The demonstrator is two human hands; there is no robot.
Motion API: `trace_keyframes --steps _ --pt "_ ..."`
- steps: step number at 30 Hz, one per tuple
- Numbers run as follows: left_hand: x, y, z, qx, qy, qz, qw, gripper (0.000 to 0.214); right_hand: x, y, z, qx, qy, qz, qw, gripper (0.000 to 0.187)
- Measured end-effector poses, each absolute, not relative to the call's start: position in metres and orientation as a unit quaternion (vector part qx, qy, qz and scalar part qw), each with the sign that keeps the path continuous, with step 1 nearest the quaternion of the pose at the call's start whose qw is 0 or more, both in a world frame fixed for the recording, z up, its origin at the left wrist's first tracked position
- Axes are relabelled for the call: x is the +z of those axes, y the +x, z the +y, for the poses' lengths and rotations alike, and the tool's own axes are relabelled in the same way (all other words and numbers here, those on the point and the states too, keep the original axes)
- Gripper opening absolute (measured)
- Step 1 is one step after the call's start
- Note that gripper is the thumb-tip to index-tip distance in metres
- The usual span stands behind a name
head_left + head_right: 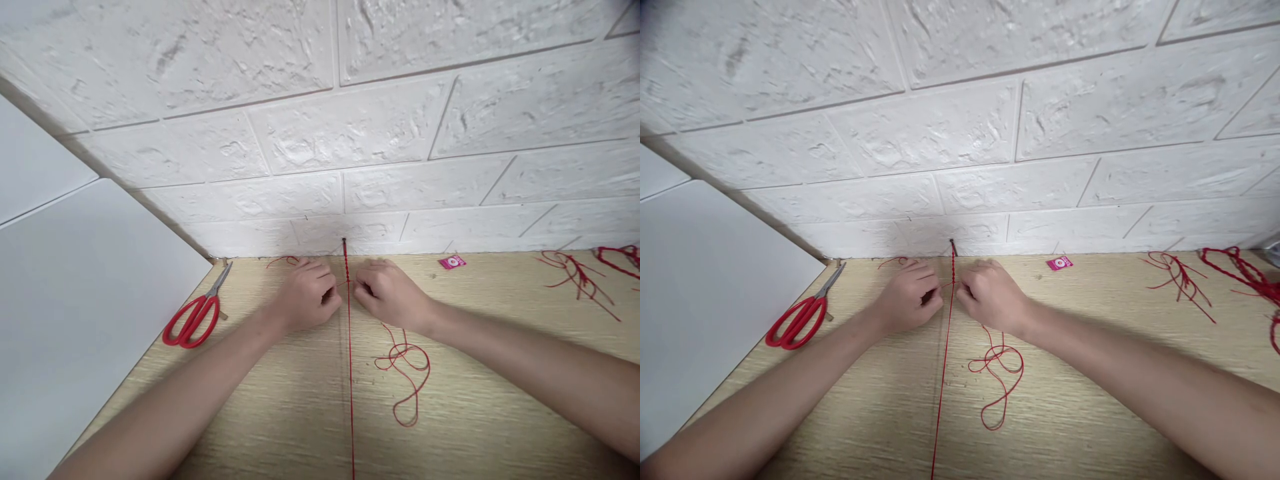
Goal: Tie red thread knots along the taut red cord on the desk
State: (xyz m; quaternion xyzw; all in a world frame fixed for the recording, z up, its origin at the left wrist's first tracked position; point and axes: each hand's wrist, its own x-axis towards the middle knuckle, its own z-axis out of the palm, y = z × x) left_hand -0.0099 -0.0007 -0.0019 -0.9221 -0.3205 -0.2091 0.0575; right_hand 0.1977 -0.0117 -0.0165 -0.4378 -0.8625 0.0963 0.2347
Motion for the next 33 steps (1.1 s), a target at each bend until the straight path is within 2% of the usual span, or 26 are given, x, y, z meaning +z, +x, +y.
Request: trace_keyframes --steps 19,29,31,33 --pt "-0.0052 -0.0084 0.0009 -0.238 -0.908 -0.313 0.143 0.023 -0.0168 0.1946 -0.0137 0.063 -0.455 -0.858 0.232 0.021" --pt "-0.0051 -0.0072 -0.0019 -0.231 -0.902 -0.345 0.121 0.020 -0.0118 0.1966 -0.0124 0.127 -0.462 -0.839 0.258 0.028" --pt "-0.0042 -0.0069 -0.0024 -0.228 -0.902 -0.347 0.120 0.020 -0.0109 0.1973 -0.0130 0.145 -0.467 -0.828 0.273 0.025" --pt "-0.0036 -0.0061 -0.0029 -0.227 -0.901 -0.352 0.113 0.021 -0.0100 0.1971 -0.0144 0.160 -0.476 -0.810 0.302 0.011"
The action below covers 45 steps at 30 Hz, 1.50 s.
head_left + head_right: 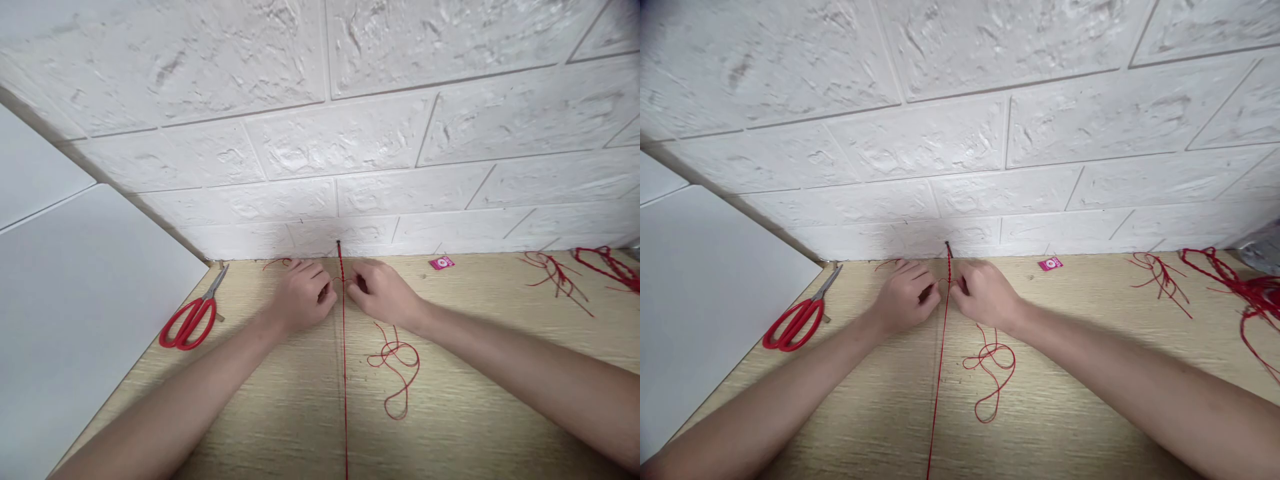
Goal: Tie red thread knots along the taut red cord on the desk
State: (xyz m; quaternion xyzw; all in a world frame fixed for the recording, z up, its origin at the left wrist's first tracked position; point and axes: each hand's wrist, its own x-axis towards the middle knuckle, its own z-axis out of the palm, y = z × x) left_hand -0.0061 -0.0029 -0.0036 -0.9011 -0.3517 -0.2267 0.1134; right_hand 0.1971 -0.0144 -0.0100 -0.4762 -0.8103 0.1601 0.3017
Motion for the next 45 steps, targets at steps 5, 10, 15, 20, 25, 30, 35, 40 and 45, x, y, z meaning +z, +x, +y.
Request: trace_keyframes --steps 5,10,15,20,25,30,35,40,45 --pt "-0.005 -0.004 -0.003 -0.239 -0.899 -0.359 0.076 0.020 -0.007 0.194 -0.015 0.161 -0.423 -0.818 0.355 0.041" --pt "-0.006 -0.005 -0.003 -0.258 -0.897 -0.353 0.060 0.018 -0.010 0.186 -0.010 0.187 -0.420 -0.822 0.337 0.026" --pt "-0.007 -0.009 -0.004 -0.262 -0.897 -0.353 0.039 0.022 -0.010 0.184 -0.012 0.208 -0.389 -0.826 0.350 0.010" --pt "-0.005 -0.013 -0.004 -0.267 -0.890 -0.370 -0.018 0.012 -0.009 0.185 -0.014 0.222 -0.389 -0.819 0.360 0.014" --pt "0.002 -0.014 -0.005 -0.254 -0.888 -0.382 -0.040 0.021 -0.010 0.184 -0.012 0.215 -0.386 -0.823 0.356 0.019" --pt "0.004 -0.012 -0.004 -0.238 -0.902 -0.359 -0.009 0.013 -0.009 0.185 -0.011 0.224 -0.385 -0.822 0.355 0.016" --pt "0.000 -0.012 -0.003 -0.229 -0.906 -0.355 0.025 0.019 -0.008 0.185 -0.011 0.234 -0.395 -0.815 0.354 0.015" --pt "-0.001 -0.012 -0.002 -0.228 -0.902 -0.363 0.059 0.016 -0.008 0.184 -0.012 0.232 -0.397 -0.815 0.353 0.015" --pt "-0.002 -0.013 0.001 -0.235 -0.889 -0.382 0.090 0.017 -0.008 0.185 -0.012 0.237 -0.405 -0.809 0.354 0.015"
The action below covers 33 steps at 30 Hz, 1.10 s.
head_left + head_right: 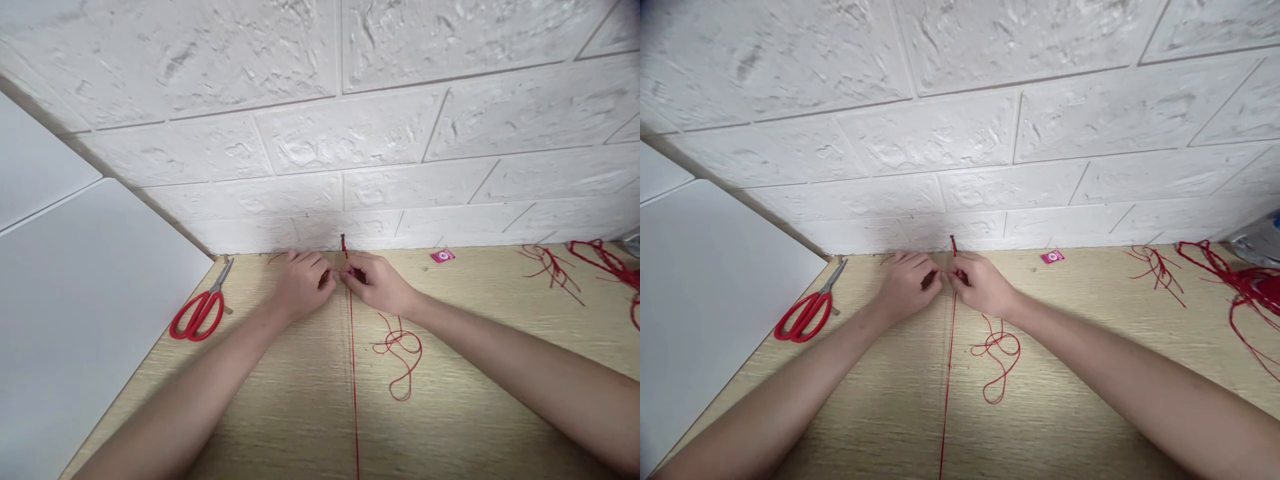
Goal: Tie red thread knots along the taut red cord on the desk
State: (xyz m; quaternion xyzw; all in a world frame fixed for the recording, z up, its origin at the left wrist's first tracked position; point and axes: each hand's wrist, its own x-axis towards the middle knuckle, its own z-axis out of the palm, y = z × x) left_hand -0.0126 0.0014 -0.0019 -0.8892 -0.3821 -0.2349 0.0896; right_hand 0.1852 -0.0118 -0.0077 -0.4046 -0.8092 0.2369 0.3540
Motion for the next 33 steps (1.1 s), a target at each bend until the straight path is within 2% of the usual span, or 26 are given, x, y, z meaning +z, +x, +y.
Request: trace_keyframes --steps 18,26,33 --pt "-0.005 -0.023 0.014 -0.250 -0.825 -0.477 0.172 0.011 -0.005 0.187 -0.013 0.248 -0.410 -0.797 0.367 0.017" --pt "-0.002 -0.028 0.015 -0.323 -0.761 -0.542 0.154 0.009 -0.005 0.186 -0.011 0.261 -0.410 -0.793 0.368 0.018" --pt "0.008 -0.040 0.023 -0.374 -0.764 -0.513 0.116 0.010 -0.006 0.185 -0.010 0.261 -0.412 -0.788 0.375 0.022"
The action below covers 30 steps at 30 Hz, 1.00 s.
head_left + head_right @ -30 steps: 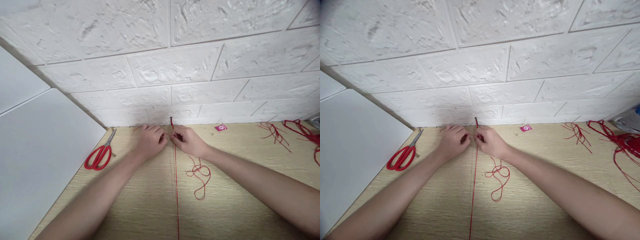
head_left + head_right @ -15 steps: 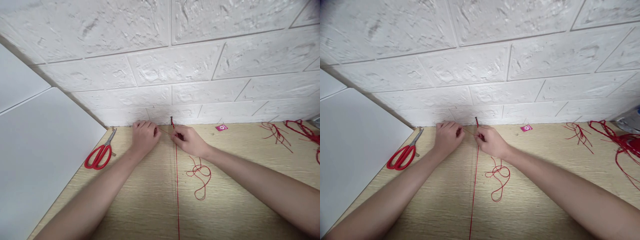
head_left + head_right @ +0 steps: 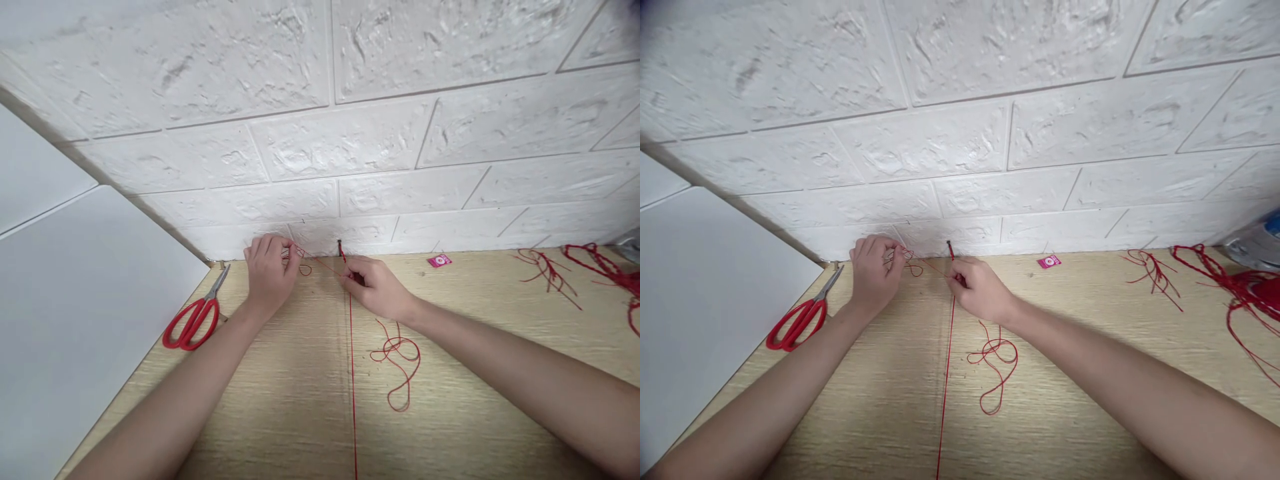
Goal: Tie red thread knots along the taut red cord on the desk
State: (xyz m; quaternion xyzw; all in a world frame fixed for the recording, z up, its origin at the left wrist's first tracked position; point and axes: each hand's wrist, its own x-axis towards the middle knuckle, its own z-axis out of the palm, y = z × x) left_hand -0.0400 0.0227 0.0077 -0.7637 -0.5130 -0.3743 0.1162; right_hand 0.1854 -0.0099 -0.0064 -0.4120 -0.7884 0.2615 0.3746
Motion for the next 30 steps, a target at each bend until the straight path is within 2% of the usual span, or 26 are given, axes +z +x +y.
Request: trace_keyframes --steps 2,4,5,7,8,9,12,16,24,30 --pt "0.010 -0.040 0.023 -0.384 -0.790 -0.475 0.062 0.011 -0.008 0.185 -0.011 0.240 -0.415 -0.795 0.372 0.020" --pt "0.011 -0.036 0.019 -0.378 -0.816 -0.437 0.014 0.012 -0.009 0.185 -0.013 0.195 -0.424 -0.795 0.388 0.004" --pt "0.011 -0.033 0.017 -0.368 -0.828 -0.422 0.001 0.012 -0.009 0.185 -0.014 0.169 -0.431 -0.789 0.403 0.012" --pt "0.010 -0.026 0.010 -0.341 -0.854 -0.393 -0.004 0.010 -0.009 0.185 -0.016 0.128 -0.436 -0.781 0.428 0.043" --pt "0.008 -0.023 0.006 -0.327 -0.866 -0.379 -0.003 0.010 -0.009 0.185 -0.017 0.118 -0.430 -0.785 0.431 0.050" --pt "0.007 -0.020 0.003 -0.315 -0.876 -0.366 -0.002 0.010 -0.009 0.185 -0.018 0.114 -0.419 -0.794 0.426 0.049" --pt "0.005 -0.016 -0.003 -0.295 -0.892 -0.343 0.013 0.010 -0.009 0.185 -0.018 0.112 -0.382 -0.826 0.399 0.026" --pt "0.006 -0.017 -0.003 -0.262 -0.904 -0.331 0.068 0.012 -0.010 0.186 -0.016 0.105 -0.385 -0.818 0.415 0.006" --pt "0.006 -0.017 -0.001 -0.251 -0.906 -0.316 0.126 0.013 -0.009 0.185 -0.014 0.143 -0.367 -0.820 0.416 0.009" --pt "0.006 -0.018 -0.001 -0.263 -0.903 -0.322 0.106 0.013 -0.009 0.185 -0.015 0.143 -0.388 -0.815 0.406 0.005"
